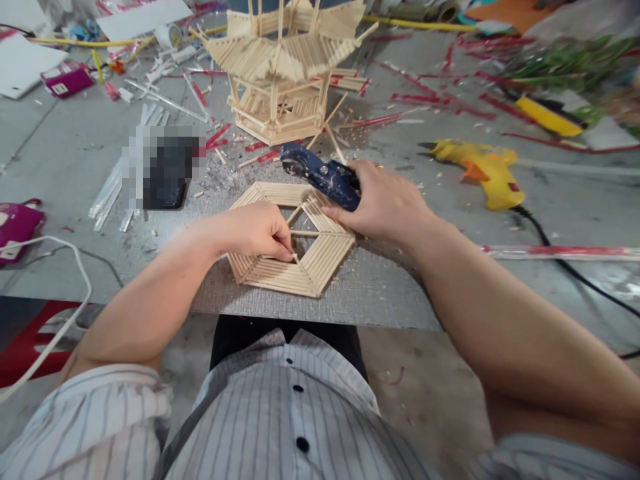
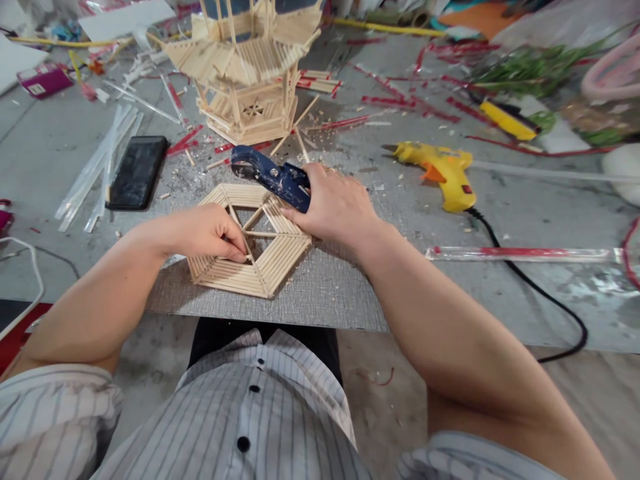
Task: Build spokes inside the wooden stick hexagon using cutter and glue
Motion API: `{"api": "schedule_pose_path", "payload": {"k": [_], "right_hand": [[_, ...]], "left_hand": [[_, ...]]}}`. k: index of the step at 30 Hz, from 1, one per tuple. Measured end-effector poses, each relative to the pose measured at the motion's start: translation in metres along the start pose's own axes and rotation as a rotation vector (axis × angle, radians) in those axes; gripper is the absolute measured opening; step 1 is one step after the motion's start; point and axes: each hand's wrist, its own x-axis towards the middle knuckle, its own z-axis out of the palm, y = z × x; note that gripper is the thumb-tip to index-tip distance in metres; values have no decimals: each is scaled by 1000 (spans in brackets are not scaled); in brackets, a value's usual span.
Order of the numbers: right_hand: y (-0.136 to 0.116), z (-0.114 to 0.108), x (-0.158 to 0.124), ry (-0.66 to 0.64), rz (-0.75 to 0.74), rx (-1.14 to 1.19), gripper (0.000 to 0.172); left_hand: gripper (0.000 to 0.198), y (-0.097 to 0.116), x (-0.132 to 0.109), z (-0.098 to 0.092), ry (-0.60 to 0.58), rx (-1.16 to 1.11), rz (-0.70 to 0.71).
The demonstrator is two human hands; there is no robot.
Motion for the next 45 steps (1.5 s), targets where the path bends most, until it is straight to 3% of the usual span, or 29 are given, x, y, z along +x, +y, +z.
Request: {"api": "schedule_pose_path", "payload": {"k": [8, 35, 39, 45], "right_hand": [[1, 4, 2, 28, 26, 54, 68], [1, 3, 2, 21, 8, 28, 67], [2, 2, 1, 14, 2, 26, 66], [0, 1, 1, 16, 0, 33, 63]], "left_hand": [[13, 9, -2, -3, -98, 98, -61], [12, 10, 3, 3, -106, 127, -102], [17, 8, 1, 0, -181, 61, -42], [30, 14, -5, -9, -300, 64, -80]]}}
